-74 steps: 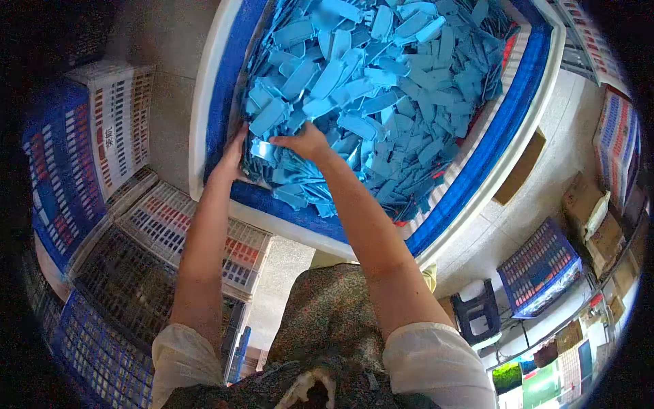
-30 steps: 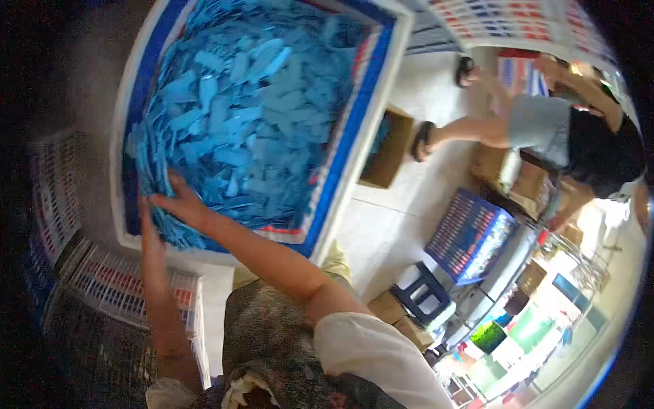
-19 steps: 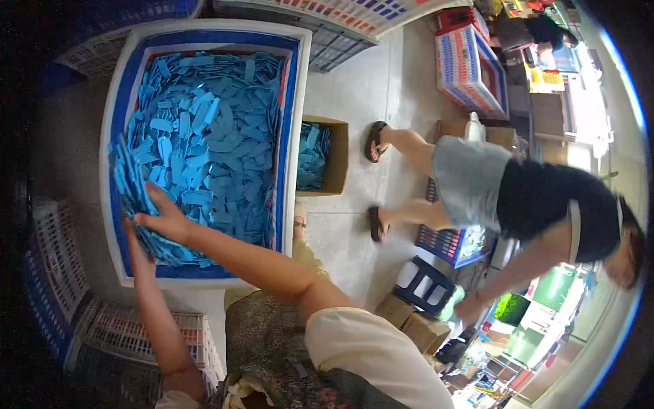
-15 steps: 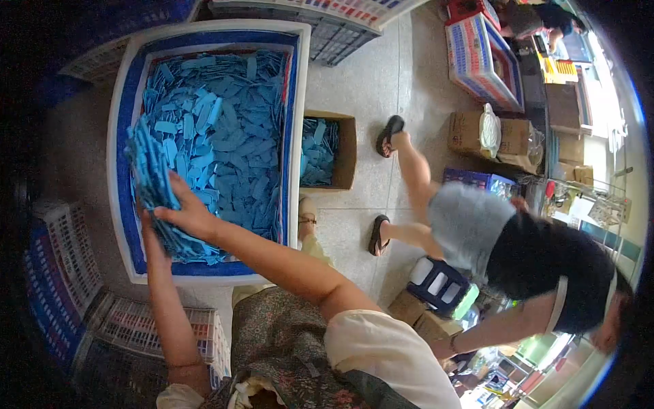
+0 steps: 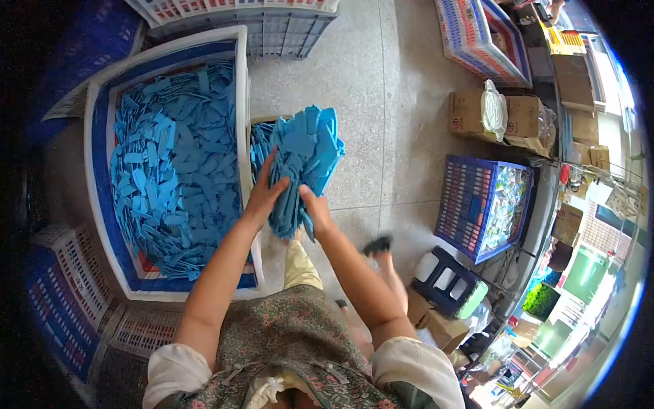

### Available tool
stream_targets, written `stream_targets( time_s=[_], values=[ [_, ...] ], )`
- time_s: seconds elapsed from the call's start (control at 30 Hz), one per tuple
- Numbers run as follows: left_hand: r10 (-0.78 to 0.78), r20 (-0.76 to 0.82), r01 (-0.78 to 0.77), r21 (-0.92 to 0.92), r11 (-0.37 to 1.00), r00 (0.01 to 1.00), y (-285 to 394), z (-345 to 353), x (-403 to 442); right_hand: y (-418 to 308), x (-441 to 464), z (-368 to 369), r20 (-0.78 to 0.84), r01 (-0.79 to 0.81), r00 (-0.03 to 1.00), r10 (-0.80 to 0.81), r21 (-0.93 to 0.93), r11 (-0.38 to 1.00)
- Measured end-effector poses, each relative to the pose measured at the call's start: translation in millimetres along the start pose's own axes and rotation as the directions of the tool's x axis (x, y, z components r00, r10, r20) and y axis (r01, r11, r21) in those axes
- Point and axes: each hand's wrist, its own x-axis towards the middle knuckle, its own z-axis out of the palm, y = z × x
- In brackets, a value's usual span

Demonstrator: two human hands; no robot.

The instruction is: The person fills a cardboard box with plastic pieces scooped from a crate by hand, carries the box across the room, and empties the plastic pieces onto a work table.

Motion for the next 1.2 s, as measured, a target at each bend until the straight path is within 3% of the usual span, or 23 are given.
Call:
stream_targets(
  time_s=[0.1,0.17,0.23,0.27,0.3,0.37,0.4,0.43,0.5,0.53,0.57,0.63,0.7,0.77,0.83,0.87,0.93,0.97,1.0,1.03,1.07,1.1,1.2],
  values=[
    [-0.057,-0.005,0.057,-0.036,0.998,0.998,-101,5,48,32,65,-44,-0.078,0.056,0.995,-0.056,-0.008,0.998],
    [-0.137,-0.082,0.137,-0.003,0.991,0.987,-121,-1,61,59,109,-66,-0.05,0.015,0.998,-0.024,-0.173,0.985],
    [-0.117,-0.297,0.28,0.595,0.753,0.948,-190,-16,70,89,148,-84,0.067,0.014,0.998,0.011,-0.357,0.934],
    [-0.173,-0.417,0.415,0.607,0.678,0.892,-196,-15,68,121,168,-104,-0.011,0.208,0.95,-0.312,-0.723,0.659],
    [-0.131,-0.475,0.42,0.576,0.701,0.87,-184,-8,60,130,171,-106,-0.192,0.01,0.929,-0.317,-0.843,0.538],
    [0.033,-0.39,0.254,0.66,0.707,0.92,-156,8,33,117,162,-99,-0.374,-0.212,0.908,-0.19,-0.8,0.561],
    [0.067,-0.324,0.179,0.671,0.72,0.944,-137,12,14,89,146,-80,-0.377,-0.295,0.926,0.018,-0.694,0.657],
    [0.058,-0.244,0.107,0.61,0.786,0.968,-122,10,-5,100,144,-87,-0.378,-0.3,0.926,0.026,-0.69,0.659],
    [-0.063,-0.155,0.12,0.389,0.913,0.986,-97,-1,-36,139,146,-113,-0.195,-0.115,0.956,-0.218,-0.937,0.331],
    [-0.05,-0.2,0.118,0.348,0.93,0.979,-86,-9,-51,147,144,-122,-0.031,0.019,0.949,-0.315,-0.988,0.156],
    [-0.076,-0.262,0.173,0.372,0.912,0.962,-82,-24,-66,141,142,-117,-0.021,0.005,0.926,-0.376,-0.998,0.069],
    [-0.08,-0.434,0.246,0.343,0.907,0.898,-83,-55,-91,115,137,-112,0.012,0.026,0.919,-0.395,-0.999,0.032],
    [-0.111,-0.571,0.383,0.382,0.841,0.813,-90,-82,-104,87,129,-108,-0.11,-0.065,0.873,-0.475,-0.992,0.109],
    [-0.025,-0.517,0.333,0.512,0.792,0.855,-106,-88,-98,88,130,-148,-0.03,-0.119,0.694,-0.719,-0.99,-0.073],
    [0.074,-0.378,0.225,0.686,0.692,0.923,-113,-85,-75,79,131,-186,-0.24,-0.267,0.675,-0.698,-0.961,0.073],
    [0.117,-0.367,0.202,0.72,0.664,0.923,-107,-77,-54,80,141,-213,-0.245,-0.271,0.675,-0.696,-0.96,0.074],
    [0.139,-0.349,0.187,0.749,0.636,0.927,-95,-65,-10,85,170,-271,-0.55,-0.543,0.728,-0.41,-0.827,0.146],
    [0.125,-0.346,0.191,0.745,0.64,0.93,-101,-63,11,84,187,-289,-0.551,-0.546,0.722,-0.417,-0.825,0.146],
    [-0.146,-0.416,0.408,0.661,0.63,0.898,-120,-65,22,83,208,-307,-0.565,-0.555,0.746,-0.353,-0.82,0.141],
    [-0.014,-0.46,0.341,0.637,0.692,0.888,-118,-49,30,86,223,-325,-0.584,-0.571,0.765,-0.273,-0.81,0.134],
    [-0.008,-0.53,0.439,0.695,0.57,0.848,-123,-44,29,87,242,-338,-0.572,-0.559,0.787,-0.233,-0.82,0.125],
    [0.025,-0.526,0.409,0.689,0.599,0.85,-133,-48,25,87,263,-355,-0.573,-0.56,0.787,-0.227,-0.819,0.127],
    [0.022,-0.528,0.389,0.653,0.65,0.849,-134,-45,24,108,319,-405,-0.481,-0.487,0.778,-0.404,-0.868,0.096]
  ],
)
